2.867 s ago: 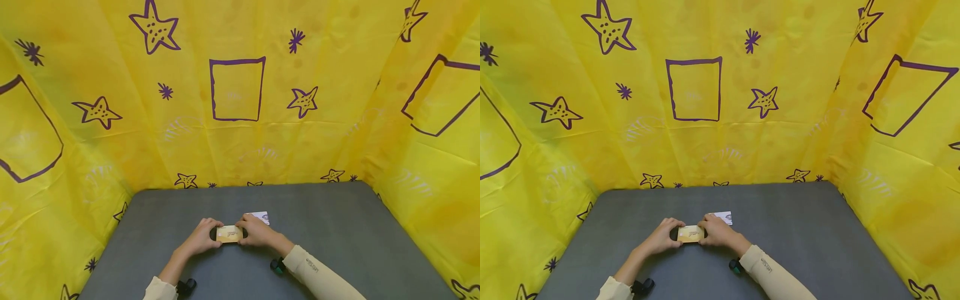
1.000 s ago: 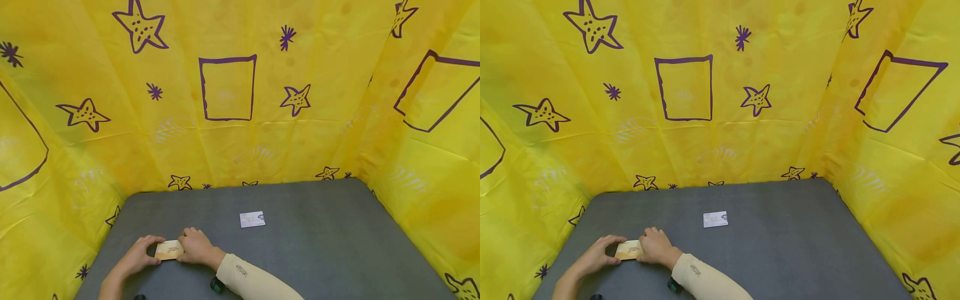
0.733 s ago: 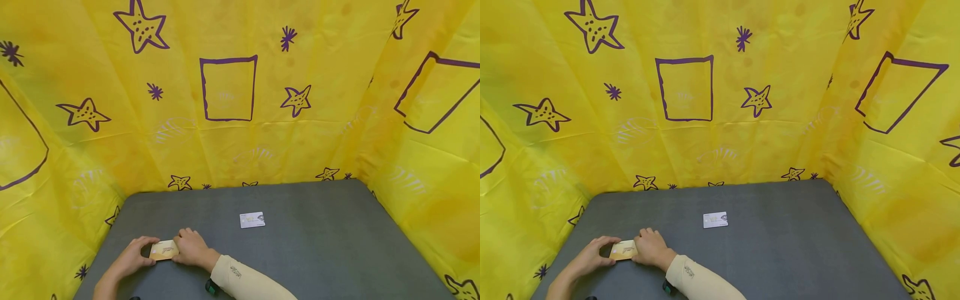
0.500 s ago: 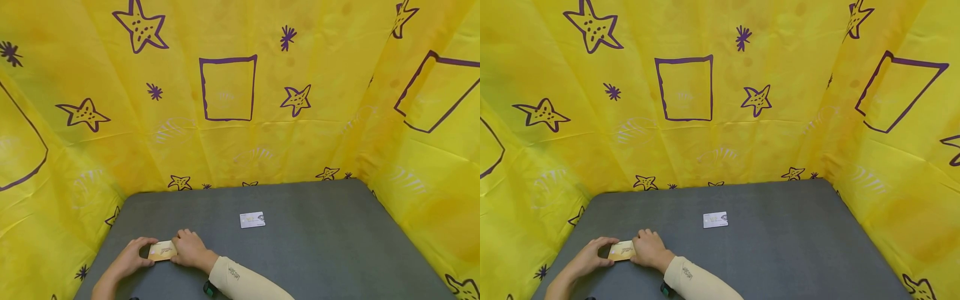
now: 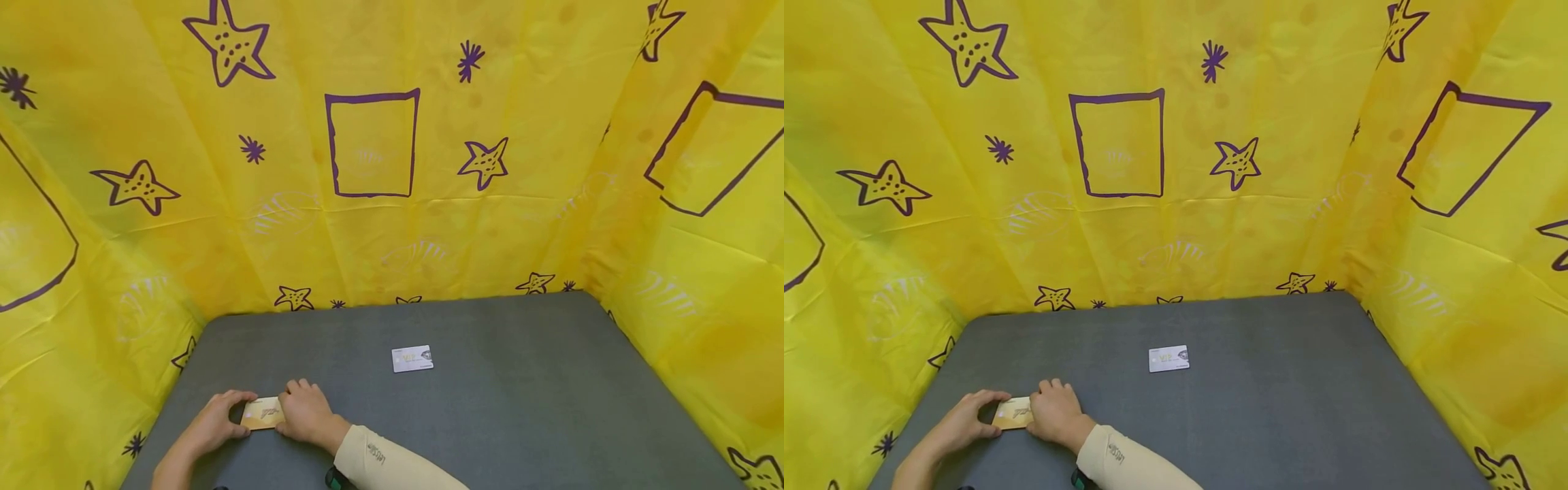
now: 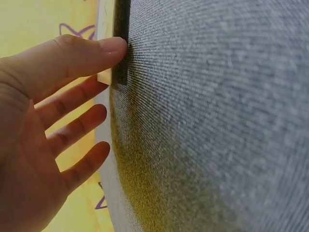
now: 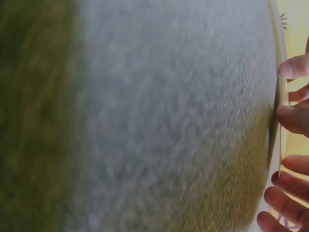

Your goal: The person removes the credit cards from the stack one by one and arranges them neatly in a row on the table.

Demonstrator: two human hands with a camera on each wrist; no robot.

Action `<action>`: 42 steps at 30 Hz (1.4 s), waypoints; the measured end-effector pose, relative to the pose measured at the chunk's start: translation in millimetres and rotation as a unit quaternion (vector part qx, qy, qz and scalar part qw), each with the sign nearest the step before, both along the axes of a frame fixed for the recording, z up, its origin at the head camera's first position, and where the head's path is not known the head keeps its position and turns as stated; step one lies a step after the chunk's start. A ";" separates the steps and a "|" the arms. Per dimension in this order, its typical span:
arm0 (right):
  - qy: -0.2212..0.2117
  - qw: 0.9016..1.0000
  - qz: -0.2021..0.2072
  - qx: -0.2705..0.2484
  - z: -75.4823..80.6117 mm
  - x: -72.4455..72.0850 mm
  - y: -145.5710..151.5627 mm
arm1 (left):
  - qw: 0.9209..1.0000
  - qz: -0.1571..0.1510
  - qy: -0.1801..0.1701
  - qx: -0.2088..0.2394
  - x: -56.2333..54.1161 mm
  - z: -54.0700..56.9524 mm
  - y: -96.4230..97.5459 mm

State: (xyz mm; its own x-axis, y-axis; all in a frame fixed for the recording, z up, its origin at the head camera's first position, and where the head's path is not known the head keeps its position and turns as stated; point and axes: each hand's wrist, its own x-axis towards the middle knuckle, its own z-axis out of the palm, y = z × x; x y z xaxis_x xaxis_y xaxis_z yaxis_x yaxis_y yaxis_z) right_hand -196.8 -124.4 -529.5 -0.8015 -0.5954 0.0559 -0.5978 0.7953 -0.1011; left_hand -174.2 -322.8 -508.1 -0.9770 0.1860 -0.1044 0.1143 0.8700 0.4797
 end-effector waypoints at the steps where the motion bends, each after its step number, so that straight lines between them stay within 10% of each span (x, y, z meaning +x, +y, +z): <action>1: -0.002 1.000 -0.002 0.001 0.0 0.5 -0.8 | 1.000 0.001 -0.001 -0.001 0.1 -0.3 -0.2; 42: -0.018 1.000 0.003 0.003 0.8 0.8 -0.9 | 0.999 0.031 -0.032 0.016 1.9 -5.6 0.0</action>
State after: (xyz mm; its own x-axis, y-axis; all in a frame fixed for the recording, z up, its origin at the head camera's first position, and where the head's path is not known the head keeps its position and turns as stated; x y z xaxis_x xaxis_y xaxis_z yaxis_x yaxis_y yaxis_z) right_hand -196.0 -125.3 -528.7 -0.7993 -0.6004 0.0234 -0.5986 0.7922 -0.1191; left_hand -172.3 -322.9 -513.6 -0.9783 0.1289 -0.1620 0.0284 0.8587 0.5117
